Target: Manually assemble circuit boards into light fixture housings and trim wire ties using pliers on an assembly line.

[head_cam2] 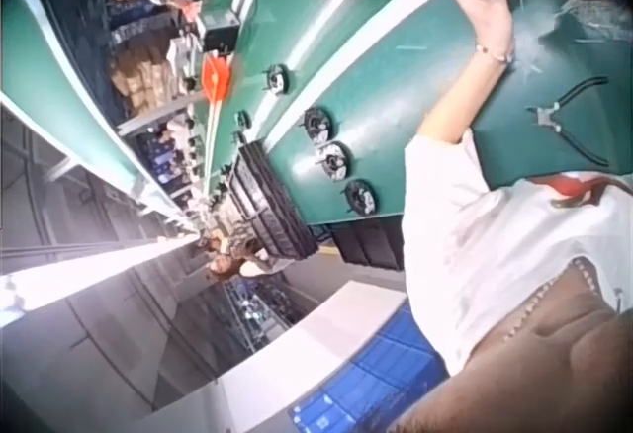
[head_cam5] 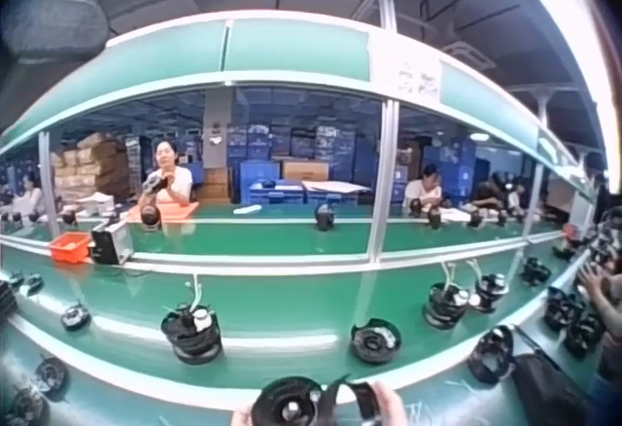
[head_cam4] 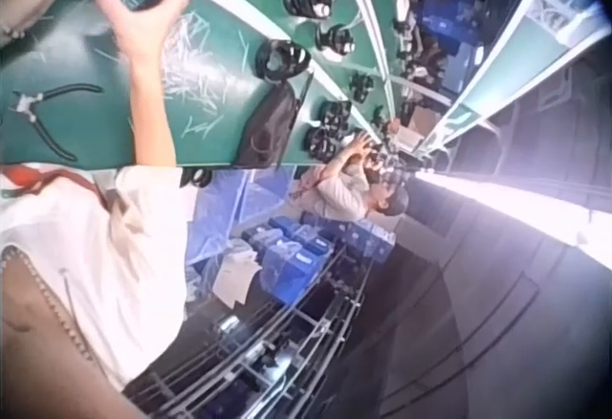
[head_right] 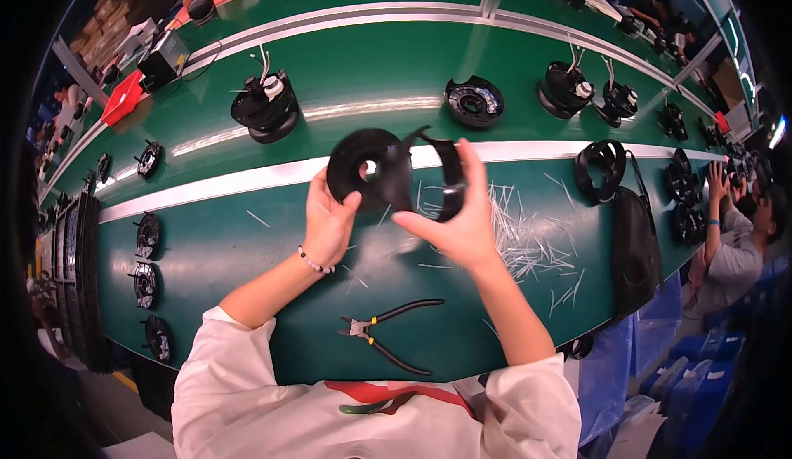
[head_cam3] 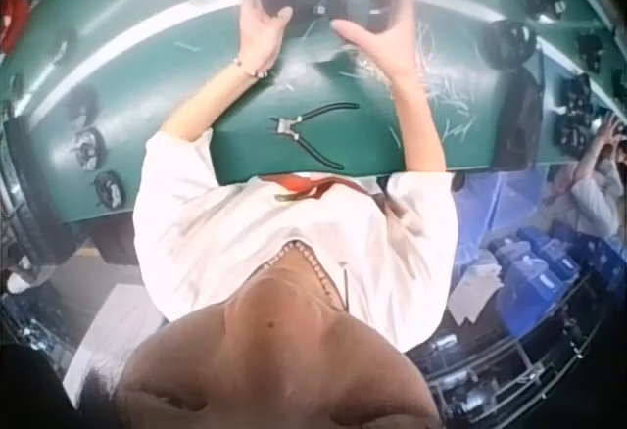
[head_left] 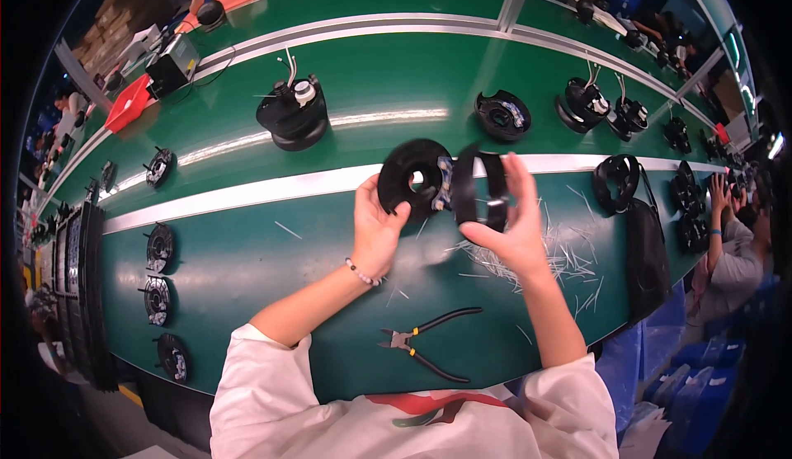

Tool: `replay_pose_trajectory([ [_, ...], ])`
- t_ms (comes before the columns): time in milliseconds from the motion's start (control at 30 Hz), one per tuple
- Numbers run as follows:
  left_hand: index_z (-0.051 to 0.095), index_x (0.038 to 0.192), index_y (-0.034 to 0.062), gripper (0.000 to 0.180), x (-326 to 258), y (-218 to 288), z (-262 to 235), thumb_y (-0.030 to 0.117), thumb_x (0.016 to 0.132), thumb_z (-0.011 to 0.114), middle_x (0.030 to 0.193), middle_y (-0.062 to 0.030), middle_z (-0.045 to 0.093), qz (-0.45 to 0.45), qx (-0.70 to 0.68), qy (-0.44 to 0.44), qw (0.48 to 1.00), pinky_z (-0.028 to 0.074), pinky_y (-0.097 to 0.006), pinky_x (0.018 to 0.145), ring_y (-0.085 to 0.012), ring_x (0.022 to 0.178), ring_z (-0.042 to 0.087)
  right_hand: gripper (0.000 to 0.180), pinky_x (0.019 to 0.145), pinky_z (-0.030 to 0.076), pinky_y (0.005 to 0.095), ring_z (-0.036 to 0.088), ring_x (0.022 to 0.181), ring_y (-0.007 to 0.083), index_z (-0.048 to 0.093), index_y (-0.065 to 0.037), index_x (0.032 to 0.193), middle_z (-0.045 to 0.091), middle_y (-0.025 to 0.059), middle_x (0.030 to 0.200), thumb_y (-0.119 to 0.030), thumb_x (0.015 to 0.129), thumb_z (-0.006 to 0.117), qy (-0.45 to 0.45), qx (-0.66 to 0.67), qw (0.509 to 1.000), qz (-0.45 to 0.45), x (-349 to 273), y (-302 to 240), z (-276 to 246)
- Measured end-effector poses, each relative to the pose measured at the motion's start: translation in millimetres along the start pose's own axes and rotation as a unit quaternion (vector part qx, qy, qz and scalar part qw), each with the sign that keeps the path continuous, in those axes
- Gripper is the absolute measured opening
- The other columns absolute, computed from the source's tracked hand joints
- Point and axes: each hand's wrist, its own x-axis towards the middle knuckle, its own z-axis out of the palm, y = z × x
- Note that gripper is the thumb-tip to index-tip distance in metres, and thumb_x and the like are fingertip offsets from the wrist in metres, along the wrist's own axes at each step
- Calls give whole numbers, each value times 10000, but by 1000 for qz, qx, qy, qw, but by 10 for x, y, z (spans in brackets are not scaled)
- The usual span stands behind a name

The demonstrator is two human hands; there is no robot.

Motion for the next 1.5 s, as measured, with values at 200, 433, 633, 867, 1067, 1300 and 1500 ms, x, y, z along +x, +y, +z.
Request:
replay_pose_trajectory([
  [200, 287, 1278, 77, 676, -163, 191, -172, -172, 684, 492, 1224, -78, 413, -198, -136, -163, 957, 321, -332, 980, -188, 1155, 396, 1164, 950, 331, 387, 390, 1112, 312, 162, 24, 1313, 340, 211, 1189, -342, 444, 843, -18, -22, 999, -17, -59, 198, 491],
  [433, 368, 1257, 65, 636, 106, 529, -389, 557, 863, 282, 1240, -140, 425, -349, -298, -164, 873, 319, -454, 979, -282, 1151, 412, 1166, 989, 292, 389, 323, 1199, 308, 162, -10, 1328, 235, 206, 1321, -315, 439, 851, -82, -172, 978, -90, -159, 0, 782],
  [633, 484, 1148, 69, 525, 1, 604, -461, 485, 893, 290, 1109, -87, 526, -320, -250, -84, 910, 402, -404, 910, -220, 1026, 501, 1095, 965, 266, 481, 236, 1203, 396, 229, -17, 1286, 196, 235, 1331, -362, 436, 827, -63, -256, 952, -153, -278, -25, 1057],
  [867, 415, 1233, 70, 809, 83, 740, -626, 708, 773, 228, 1203, -109, 469, -319, -291, -194, 881, 382, -416, 930, -262, 1095, 464, 1157, 950, 276, 487, 250, 1174, 407, 196, 19, 1287, 207, 234, 1315, -394, 407, 823, -90, -277, 936, -199, -142, -135, 1149],
  [1067, 384, 1254, 66, 776, 147, 701, -846, 677, 791, 264, 1211, -108, 462, -338, -228, -207, 889, 382, -414, 941, -238, 1104, 461, 1147, 927, 284, 485, 292, 1118, 417, 213, 48, 1263, 247, 237, 1253, -356, 380, 824, -102, -282, 938, -173, -138, -119, 1258],
  [1300, 367, 1264, 65, 733, 157, 789, -952, 637, 810, 307, 1222, -115, 450, -319, -214, -237, 892, 387, -406, 943, -230, 1109, 458, 1129, 894, 312, 469, 327, 1096, 402, 231, 40, 1250, 265, 228, 1223, -394, 383, 810, -112, -282, 937, -172, -100, -166, 1342],
  [1500, 472, 1124, 20, 426, 79, 888, -882, 282, 790, 505, 1020, -114, 555, -295, -228, -204, 905, 476, -362, 822, -217, 926, 552, 1075, 912, 333, 451, 368, 1097, 389, 257, 44, 1242, 309, 239, 1235, -394, 408, 775, -29, -257, 939, -228, -181, 33, 1520],
])
